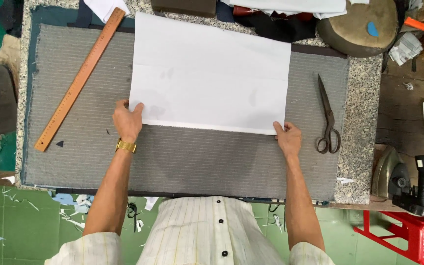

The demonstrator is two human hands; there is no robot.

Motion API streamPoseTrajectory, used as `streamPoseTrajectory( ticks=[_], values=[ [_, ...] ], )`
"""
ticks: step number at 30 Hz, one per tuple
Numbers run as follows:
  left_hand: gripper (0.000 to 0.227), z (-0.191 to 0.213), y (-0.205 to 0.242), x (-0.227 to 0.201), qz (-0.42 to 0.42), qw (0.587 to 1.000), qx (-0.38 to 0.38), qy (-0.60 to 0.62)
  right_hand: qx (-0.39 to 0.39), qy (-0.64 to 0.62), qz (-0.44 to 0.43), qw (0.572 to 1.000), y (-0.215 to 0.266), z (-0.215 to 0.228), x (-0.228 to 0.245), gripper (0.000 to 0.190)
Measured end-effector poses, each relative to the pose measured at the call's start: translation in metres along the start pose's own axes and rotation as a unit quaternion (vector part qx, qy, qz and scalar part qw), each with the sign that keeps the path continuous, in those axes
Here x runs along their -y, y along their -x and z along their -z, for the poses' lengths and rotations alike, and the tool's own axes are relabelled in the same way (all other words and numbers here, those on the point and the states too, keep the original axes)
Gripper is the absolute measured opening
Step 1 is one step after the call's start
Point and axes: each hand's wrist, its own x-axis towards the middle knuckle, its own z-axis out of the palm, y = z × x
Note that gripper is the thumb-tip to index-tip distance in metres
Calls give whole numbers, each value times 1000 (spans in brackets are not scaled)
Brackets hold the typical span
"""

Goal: The person folds a large white sheet of paper in half, smooths the crease, and cuts along the fold using shears. They repeat the fold-and-cut process on the resulting piece, then roll the final strip and place it on a nearby stack of similar strips.

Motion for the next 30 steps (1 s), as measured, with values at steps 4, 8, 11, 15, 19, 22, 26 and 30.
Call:
streamPoseTrajectory(
  ticks=[4,8,11,15,19,22,26,30],
  values=[
    [36,-13,-16,28,-4,1000,4,23,11,-1,-17,1000,-3,2,2,28],
    [30,-7,-12,47,-4,998,18,57,46,-27,-37,998,25,26,21,26],
    [29,14,14,56,10,998,45,51,52,-69,-67,994,51,37,9,23],
    [29,30,48,79,42,990,86,99,73,-69,-90,991,95,50,-7,28],
    [33,44,85,99,67,988,102,90,86,-103,-104,986,131,54,-35,27],
    [34,58,114,103,72,989,106,72,84,-137,-115,980,151,51,-53,26],
    [36,79,137,99,94,986,104,88,83,-156,-131,975,186,65,-32,26],
    [32,71,144,130,79,990,101,65,85,-134,-125,979,188,51,-74,24]
  ],
)
